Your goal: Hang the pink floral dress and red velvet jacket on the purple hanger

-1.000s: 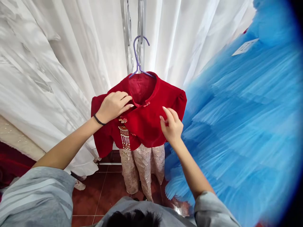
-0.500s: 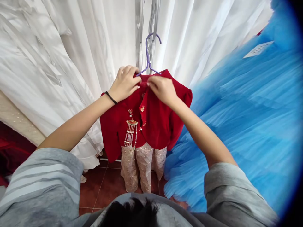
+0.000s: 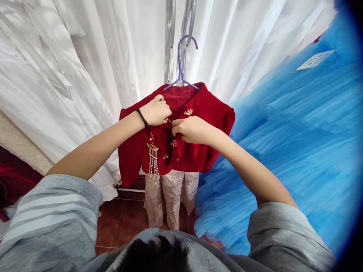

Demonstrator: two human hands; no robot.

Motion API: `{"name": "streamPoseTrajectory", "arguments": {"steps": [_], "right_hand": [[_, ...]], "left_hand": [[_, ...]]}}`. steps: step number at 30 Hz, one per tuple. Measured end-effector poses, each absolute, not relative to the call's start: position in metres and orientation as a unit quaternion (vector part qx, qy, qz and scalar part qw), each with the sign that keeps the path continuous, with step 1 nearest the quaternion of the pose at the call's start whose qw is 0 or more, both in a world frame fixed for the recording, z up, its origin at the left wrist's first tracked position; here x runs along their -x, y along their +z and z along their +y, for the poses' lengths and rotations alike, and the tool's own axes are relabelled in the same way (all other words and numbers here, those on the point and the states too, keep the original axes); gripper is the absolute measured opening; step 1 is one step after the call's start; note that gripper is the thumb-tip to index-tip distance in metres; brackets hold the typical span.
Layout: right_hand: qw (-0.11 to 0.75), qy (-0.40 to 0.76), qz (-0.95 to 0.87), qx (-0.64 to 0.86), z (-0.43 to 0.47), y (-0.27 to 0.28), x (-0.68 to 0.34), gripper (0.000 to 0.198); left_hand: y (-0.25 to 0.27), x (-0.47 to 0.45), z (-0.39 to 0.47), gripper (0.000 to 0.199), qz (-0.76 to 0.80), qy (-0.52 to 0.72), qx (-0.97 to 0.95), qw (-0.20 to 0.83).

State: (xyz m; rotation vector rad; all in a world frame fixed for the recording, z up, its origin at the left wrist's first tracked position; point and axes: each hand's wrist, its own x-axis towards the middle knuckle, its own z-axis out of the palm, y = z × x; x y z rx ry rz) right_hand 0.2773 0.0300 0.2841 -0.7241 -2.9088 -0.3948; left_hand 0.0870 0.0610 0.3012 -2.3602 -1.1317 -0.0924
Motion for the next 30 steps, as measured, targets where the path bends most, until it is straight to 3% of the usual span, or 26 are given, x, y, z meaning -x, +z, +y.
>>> {"name": "streamPoseTrajectory", "arguments": {"steps": [5,7,10,13,15,17,24,28,30], "right_hand": [[-0.073,-0.056,-0.960,0.264,0.007,0.307,-0.287,0.039],[-0.088,-0.029,-0.960,0.264,0.005,0.309,-0.287,0.027],[-0.027,0.050,-0.972,0.228,0.006,0.313,-0.286,0.015],[0.154,0.090,-0.964,0.199,0.011,0.312,-0.283,0.016],[0.302,0.047,-0.928,0.214,0.022,0.299,-0.276,0.018],[0.389,-0.033,-0.887,0.245,0.039,0.276,-0.266,0.022],[0.290,-0.208,-0.888,0.292,0.073,0.204,-0.243,0.035],[0.287,-0.247,-0.877,0.296,0.050,0.183,-0.256,0.081],[0.291,-0.264,-0.864,0.316,0.039,0.170,-0.268,0.095]], "left_hand": [[0.312,-0.088,0.069,0.014,-0.461,-0.012,0.866,0.193],[0.314,-0.094,0.068,0.024,-0.474,-0.033,0.861,0.180],[0.320,-0.108,0.059,0.023,-0.456,-0.076,0.868,0.178],[0.326,-0.121,0.051,0.014,-0.425,-0.135,0.872,0.203],[0.325,-0.123,0.052,0.016,-0.424,-0.158,0.865,0.215],[0.318,-0.119,0.060,0.021,-0.425,-0.158,0.862,0.228],[0.290,-0.096,0.081,0.036,-0.378,-0.199,0.865,0.264],[0.264,-0.082,0.049,0.037,-0.406,-0.346,0.804,0.260],[0.238,-0.078,0.027,0.042,-0.438,-0.444,0.732,0.275]]}}
